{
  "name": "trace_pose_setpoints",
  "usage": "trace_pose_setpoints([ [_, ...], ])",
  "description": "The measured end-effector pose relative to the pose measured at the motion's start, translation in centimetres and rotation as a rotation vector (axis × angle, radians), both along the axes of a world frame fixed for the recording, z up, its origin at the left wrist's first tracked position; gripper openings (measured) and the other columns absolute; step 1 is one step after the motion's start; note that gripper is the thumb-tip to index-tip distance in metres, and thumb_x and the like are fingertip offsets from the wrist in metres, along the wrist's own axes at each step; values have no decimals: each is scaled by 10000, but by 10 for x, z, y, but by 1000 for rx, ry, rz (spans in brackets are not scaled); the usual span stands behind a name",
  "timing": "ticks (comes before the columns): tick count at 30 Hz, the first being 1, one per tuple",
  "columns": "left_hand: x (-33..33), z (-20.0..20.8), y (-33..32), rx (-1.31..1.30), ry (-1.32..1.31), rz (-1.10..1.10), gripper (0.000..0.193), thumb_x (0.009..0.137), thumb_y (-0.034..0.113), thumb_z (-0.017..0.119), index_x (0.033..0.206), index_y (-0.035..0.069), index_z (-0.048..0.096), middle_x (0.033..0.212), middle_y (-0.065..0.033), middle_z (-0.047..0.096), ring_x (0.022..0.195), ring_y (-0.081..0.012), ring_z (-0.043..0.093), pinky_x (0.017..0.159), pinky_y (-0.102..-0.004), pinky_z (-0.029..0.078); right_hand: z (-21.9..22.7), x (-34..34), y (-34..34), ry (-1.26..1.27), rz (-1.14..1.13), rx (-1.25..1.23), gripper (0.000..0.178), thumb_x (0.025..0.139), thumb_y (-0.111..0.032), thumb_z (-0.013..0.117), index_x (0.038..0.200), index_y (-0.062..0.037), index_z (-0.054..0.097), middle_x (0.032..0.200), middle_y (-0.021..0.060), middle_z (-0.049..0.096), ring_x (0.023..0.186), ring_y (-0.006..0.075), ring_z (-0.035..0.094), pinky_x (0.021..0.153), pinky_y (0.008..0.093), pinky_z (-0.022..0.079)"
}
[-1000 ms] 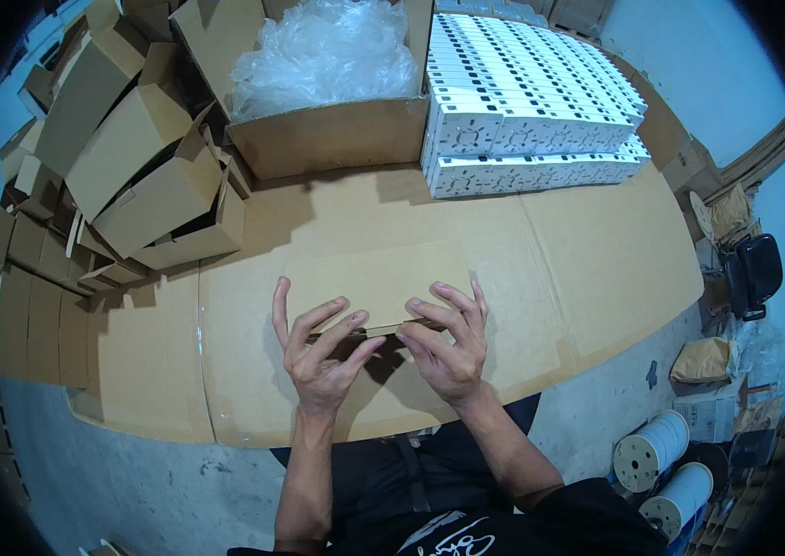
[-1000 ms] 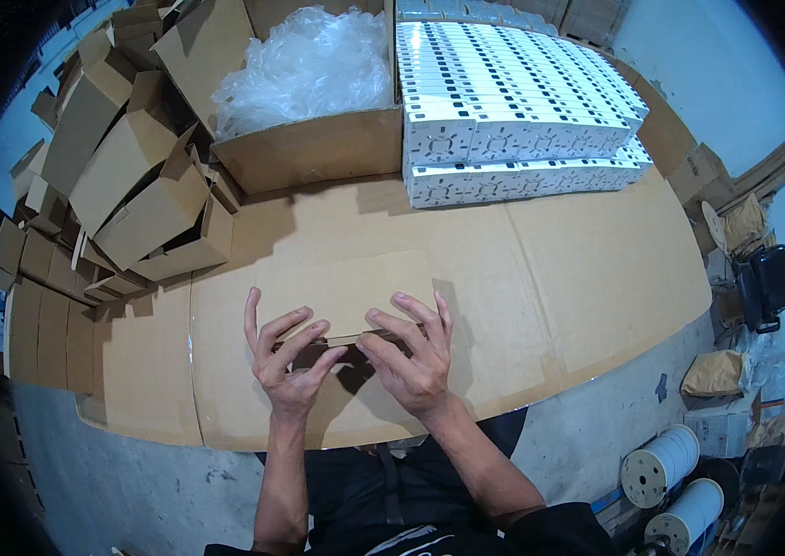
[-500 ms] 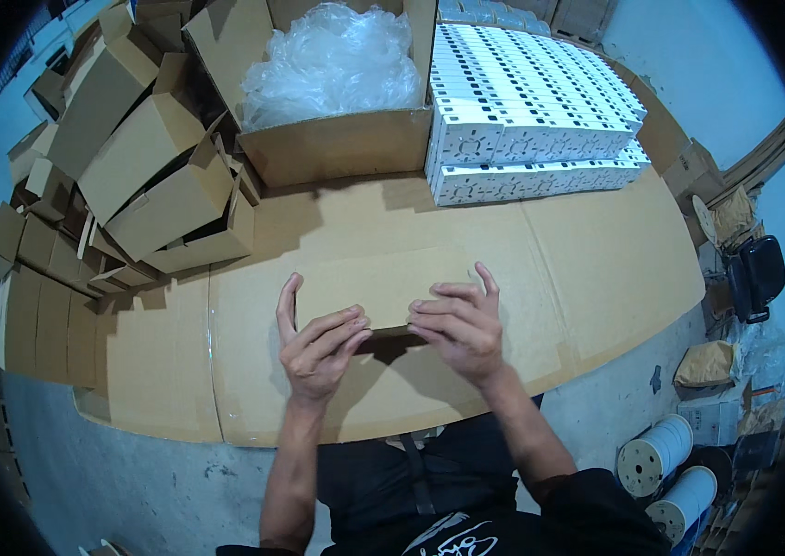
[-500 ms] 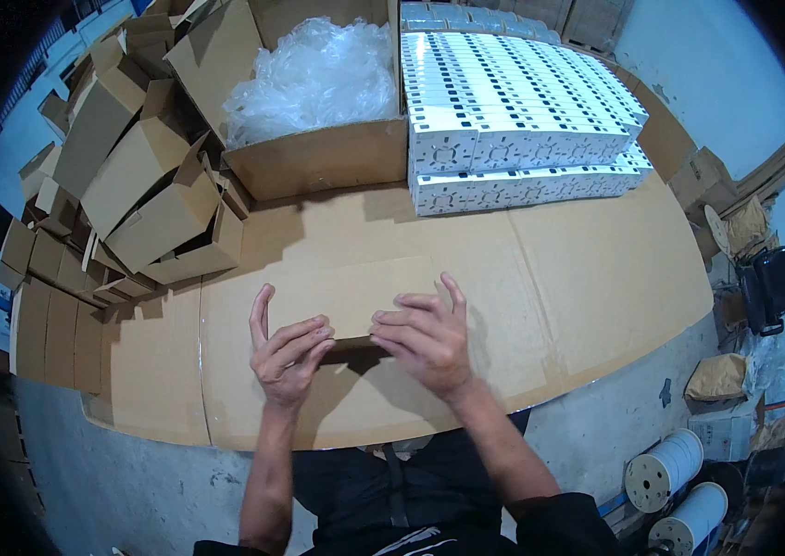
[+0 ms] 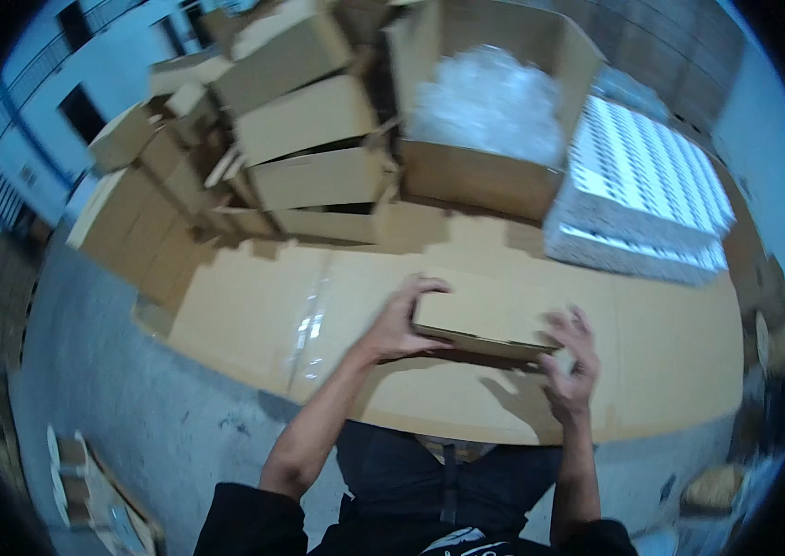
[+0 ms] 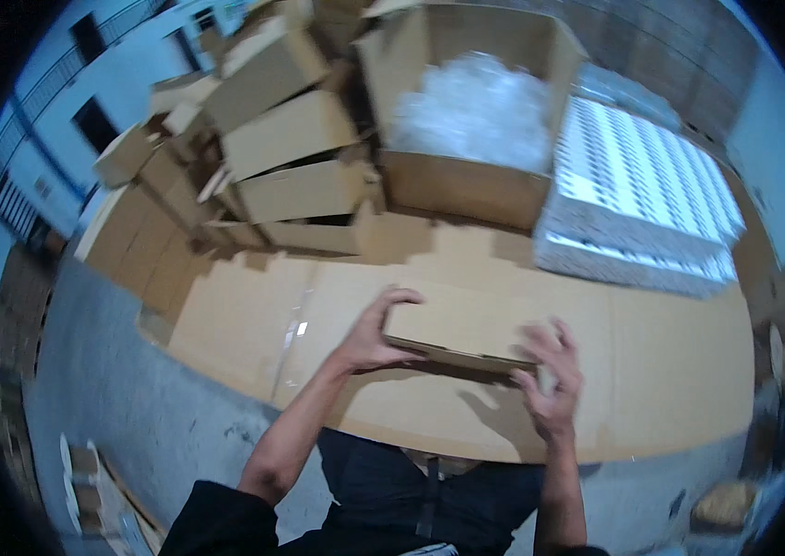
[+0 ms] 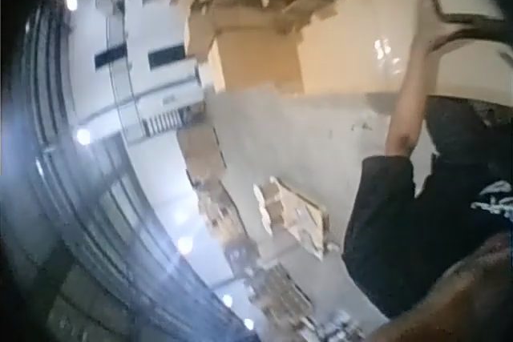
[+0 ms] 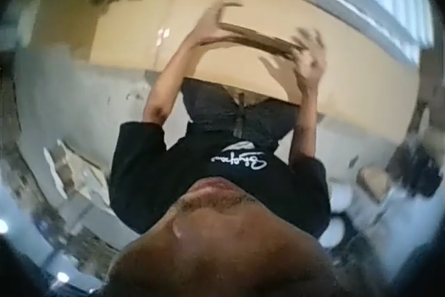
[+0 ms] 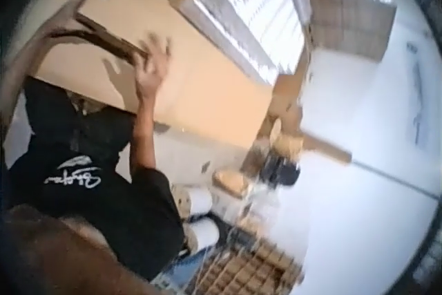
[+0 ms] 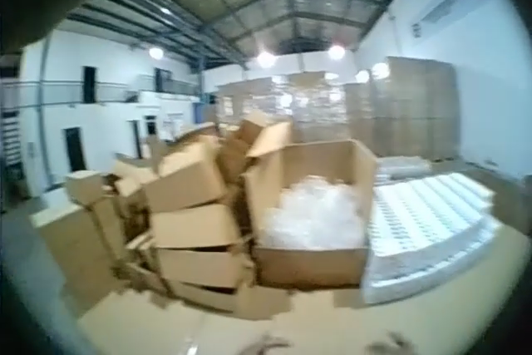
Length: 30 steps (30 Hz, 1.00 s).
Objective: Packaging small white product boxes into plastic bags and then into cardboard boxes.
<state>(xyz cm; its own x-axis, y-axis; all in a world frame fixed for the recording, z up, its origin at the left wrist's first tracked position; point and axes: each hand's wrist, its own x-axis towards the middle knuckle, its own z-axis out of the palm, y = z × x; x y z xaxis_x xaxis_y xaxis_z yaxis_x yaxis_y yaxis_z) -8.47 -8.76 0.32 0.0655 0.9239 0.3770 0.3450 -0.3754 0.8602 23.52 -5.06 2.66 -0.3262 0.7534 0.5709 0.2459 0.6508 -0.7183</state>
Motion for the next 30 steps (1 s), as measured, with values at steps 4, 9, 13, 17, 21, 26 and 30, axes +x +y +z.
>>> trace_pose_setpoints([
  [4,4,1,-7,146,95,46,800,602,221,963,1278,97,552,1243,-79,610,1262,-321,525,1208,-523,285,-27,44,2,168,-132,-180,483,1040,-224,526,1464,3,486,1506,172,501,1405,274,450,1160,435,339],
  [9,-22,-3,-75,148,94,330,770,639,242,954,1269,98,536,1250,-75,607,1290,-352,493,1208,-517,288,-63,56,2,232,-321,-439,419,1093,-211,413,1436,14,497,1424,170,565,1314,253,515,1056,351,415],
  [13,-62,25,-152,172,27,570,790,642,239,972,1275,82,525,1218,-98,542,1211,-289,505,1082,-410,396,-74,64,3,265,-249,-410,405,1101,-210,402,1420,14,509,1391,158,582,1267,238,538,1029,341,429],
  [17,-129,47,-210,258,119,912,794,665,185,958,1293,71,484,1237,-94,511,1204,-246,505,1055,-379,420,-71,67,4,231,-283,-417,405,1103,-227,408,1410,14,516,1344,143,602,1247,232,550,999,337,436],
  [21,-208,49,-232,340,118,1109,814,682,144,942,1326,62,452,1288,-81,495,1211,-230,508,1059,-377,427,-69,63,7,161,-279,-421,434,1113,-284,411,1426,5,495,1355,163,584,1257,226,536,1052,348,437],
  [26,-291,20,-232,405,95,1299,754,718,125,911,1325,48,470,1292,-88,511,1211,-234,520,1061,-389,432,-66,57,5,133,-308,-419,436,1110,-289,421,1425,3,497,1334,157,593,1225,220,545,1028,337,436],
  [30,-326,-1,-229,376,299,1455,711,723,141,909,1298,47,501,1271,-99,541,1210,-259,530,1069,-396,421,-66,54,2,197,-298,-448,435,1103,-294,443,1413,3,508,1313,142,595,1198,212,544,1003,327,435],
])
